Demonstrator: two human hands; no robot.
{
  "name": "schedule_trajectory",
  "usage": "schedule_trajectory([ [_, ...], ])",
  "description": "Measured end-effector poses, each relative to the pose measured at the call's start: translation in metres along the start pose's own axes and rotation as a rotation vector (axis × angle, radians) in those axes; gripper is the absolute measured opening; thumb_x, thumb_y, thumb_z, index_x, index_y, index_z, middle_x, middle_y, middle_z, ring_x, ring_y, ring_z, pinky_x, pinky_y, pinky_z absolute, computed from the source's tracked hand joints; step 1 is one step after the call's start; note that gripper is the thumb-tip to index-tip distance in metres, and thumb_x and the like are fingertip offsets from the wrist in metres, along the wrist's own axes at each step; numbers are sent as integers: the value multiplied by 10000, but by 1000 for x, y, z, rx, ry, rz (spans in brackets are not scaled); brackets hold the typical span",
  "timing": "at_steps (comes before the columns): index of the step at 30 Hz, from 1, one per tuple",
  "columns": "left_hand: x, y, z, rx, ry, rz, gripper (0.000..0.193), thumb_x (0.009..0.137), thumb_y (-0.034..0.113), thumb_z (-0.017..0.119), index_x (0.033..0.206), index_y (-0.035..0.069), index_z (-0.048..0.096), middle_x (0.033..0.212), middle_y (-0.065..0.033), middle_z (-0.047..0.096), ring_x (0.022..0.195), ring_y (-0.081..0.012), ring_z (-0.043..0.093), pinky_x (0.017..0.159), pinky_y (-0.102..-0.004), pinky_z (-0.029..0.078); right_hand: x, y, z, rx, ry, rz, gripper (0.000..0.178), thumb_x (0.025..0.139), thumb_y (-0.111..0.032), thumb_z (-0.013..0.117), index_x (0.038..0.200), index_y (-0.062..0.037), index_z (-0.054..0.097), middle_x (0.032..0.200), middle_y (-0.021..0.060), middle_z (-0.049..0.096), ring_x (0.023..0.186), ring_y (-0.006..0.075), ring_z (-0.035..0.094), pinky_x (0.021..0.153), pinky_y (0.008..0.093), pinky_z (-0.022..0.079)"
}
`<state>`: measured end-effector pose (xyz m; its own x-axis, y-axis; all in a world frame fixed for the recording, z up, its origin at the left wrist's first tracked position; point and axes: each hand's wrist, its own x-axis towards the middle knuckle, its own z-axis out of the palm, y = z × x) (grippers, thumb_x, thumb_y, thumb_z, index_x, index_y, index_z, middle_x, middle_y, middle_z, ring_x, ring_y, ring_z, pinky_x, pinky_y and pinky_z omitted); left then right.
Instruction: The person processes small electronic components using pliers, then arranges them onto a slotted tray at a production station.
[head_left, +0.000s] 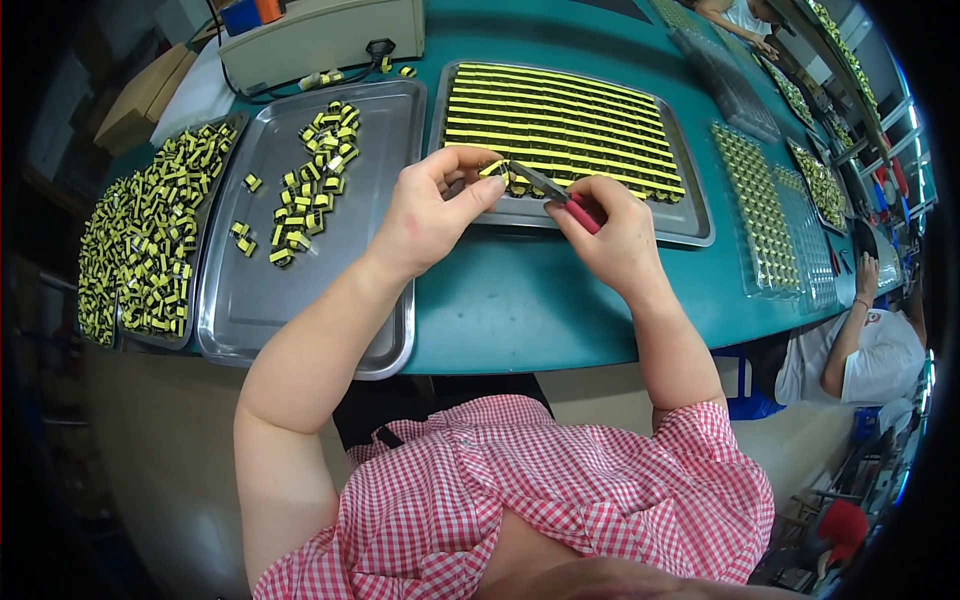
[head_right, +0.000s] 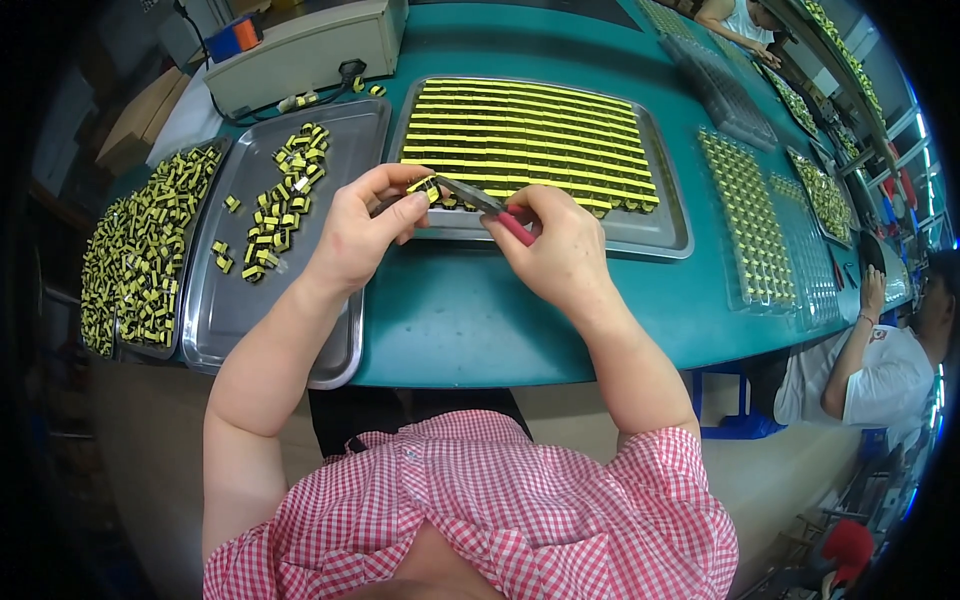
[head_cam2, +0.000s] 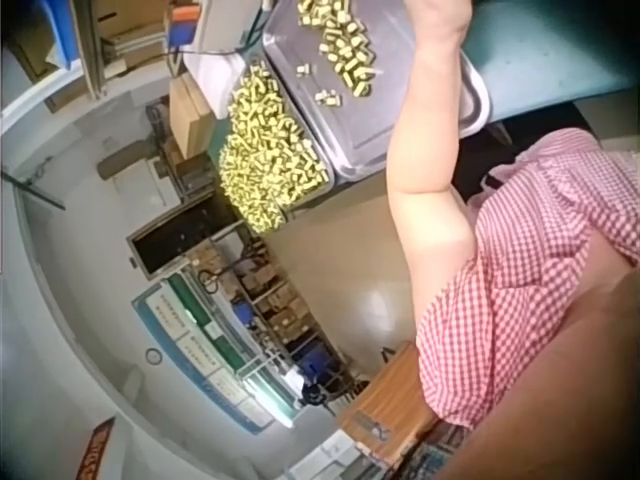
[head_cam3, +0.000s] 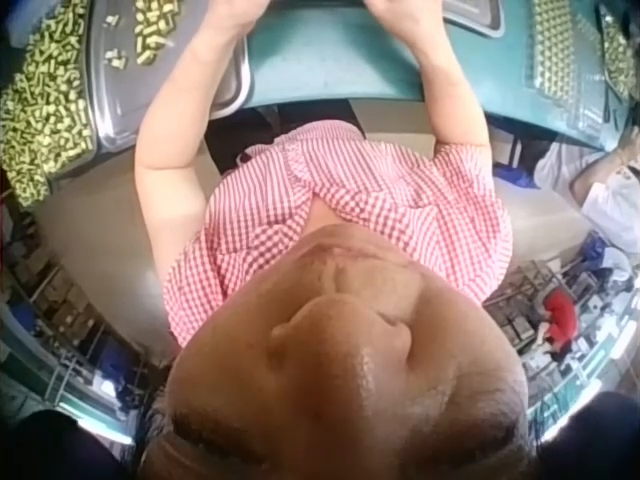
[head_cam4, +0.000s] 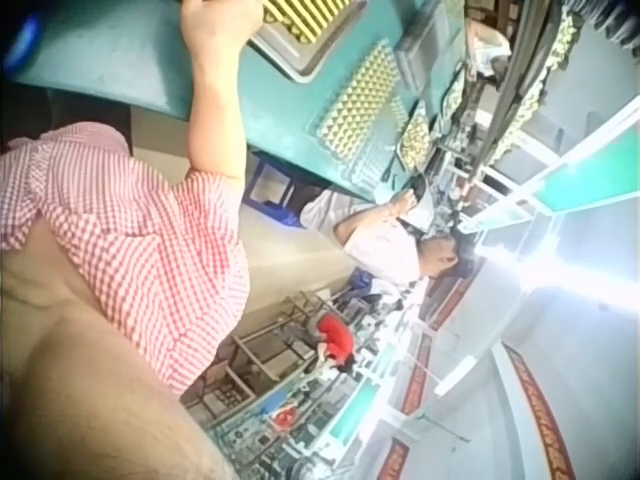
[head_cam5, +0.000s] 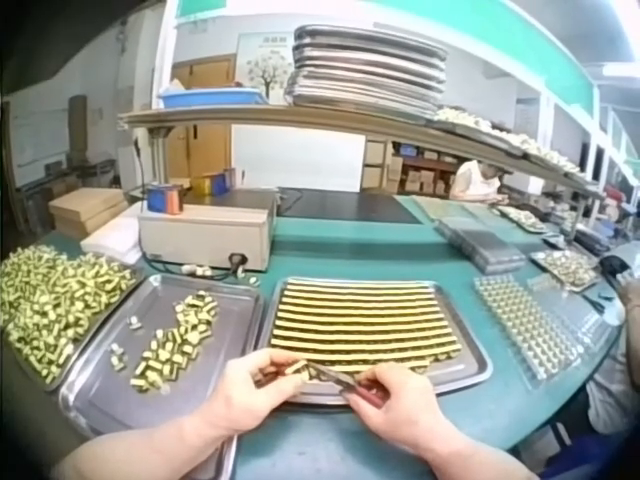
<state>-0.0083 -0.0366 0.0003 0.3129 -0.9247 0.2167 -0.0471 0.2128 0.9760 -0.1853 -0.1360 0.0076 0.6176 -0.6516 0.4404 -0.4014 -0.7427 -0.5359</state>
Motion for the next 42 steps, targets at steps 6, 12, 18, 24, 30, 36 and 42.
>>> schedule_trajectory([
  [6, 1, 2, -1, -39, -11, -44, 309, 843, 114, 567, 1108, -30, 499, 984, -83, 616, 732, -83, 532, 592, -195, 411, 0, 0, 0, 88, -61, 32, 207, 762, -193, 685, 831, -15, 608, 711, 75, 613, 609, 174, 579, 581, 276, 469],
  [12, -2, -1, 3, -93, -60, 16, 313, 832, 81, 582, 1126, -5, 517, 995, -72, 588, 775, -95, 553, 672, -210, 439, -1, -6, 3, 1126, -461, 492, 305, 916, -273, 469, 1018, -1, 564, 810, 100, 612, 657, 185, 580, 593, 283, 485],
  [18, -4, -12, 9, -166, -166, 80, 330, 841, 39, 574, 1168, 28, 531, 1041, -60, 564, 903, -144, 601, 795, -256, 476, -2, 1, 9, 1434, -564, 490, 300, 927, -276, 441, 1045, -10, 513, 819, 140, 586, 674, 191, 569, 607, 296, 472],
  [24, -5, -9, 7, -170, -278, -4, 387, 844, 91, 594, 1207, 10, 489, 1093, -61, 542, 935, -117, 546, 846, -265, 464, -5, -3, 8, 1448, -531, 529, 279, 895, -267, 501, 1019, -18, 514, 782, 104, 563, 678, 171, 547, 605, 295, 461],
  [30, -6, -9, 9, -227, -162, -116, 362, 900, 178, 520, 1216, 19, 446, 1004, -80, 538, 777, -139, 581, 682, -271, 499, -6, -4, 7, 1302, -378, 432, 272, 847, -177, 557, 1053, -4, 517, 828, 86, 560, 704, 143, 532, 622, 274, 449],
  [36, -7, 3, 12, -496, -75, -221, 559, 951, 439, 275, 1235, -36, 356, 949, -148, 574, 789, -182, 598, 667, -290, 515, -11, -14, 10, 400, 28, -349, 350, 638, 61, 678, 962, -24, 576, 896, 52, 602, 740, 155, 548, 675, 262, 438],
  [42, -11, 8, 13, -527, -117, -211, 568, 955, 444, 230, 1243, -29, 358, 1003, -159, 568, 877, -191, 569, 771, -306, 473, -10, -17, 17, 256, 83, -593, 411, 521, 84, 686, 898, -40, 579, 855, 73, 621, 706, 206, 564, 639, 280, 431],
])
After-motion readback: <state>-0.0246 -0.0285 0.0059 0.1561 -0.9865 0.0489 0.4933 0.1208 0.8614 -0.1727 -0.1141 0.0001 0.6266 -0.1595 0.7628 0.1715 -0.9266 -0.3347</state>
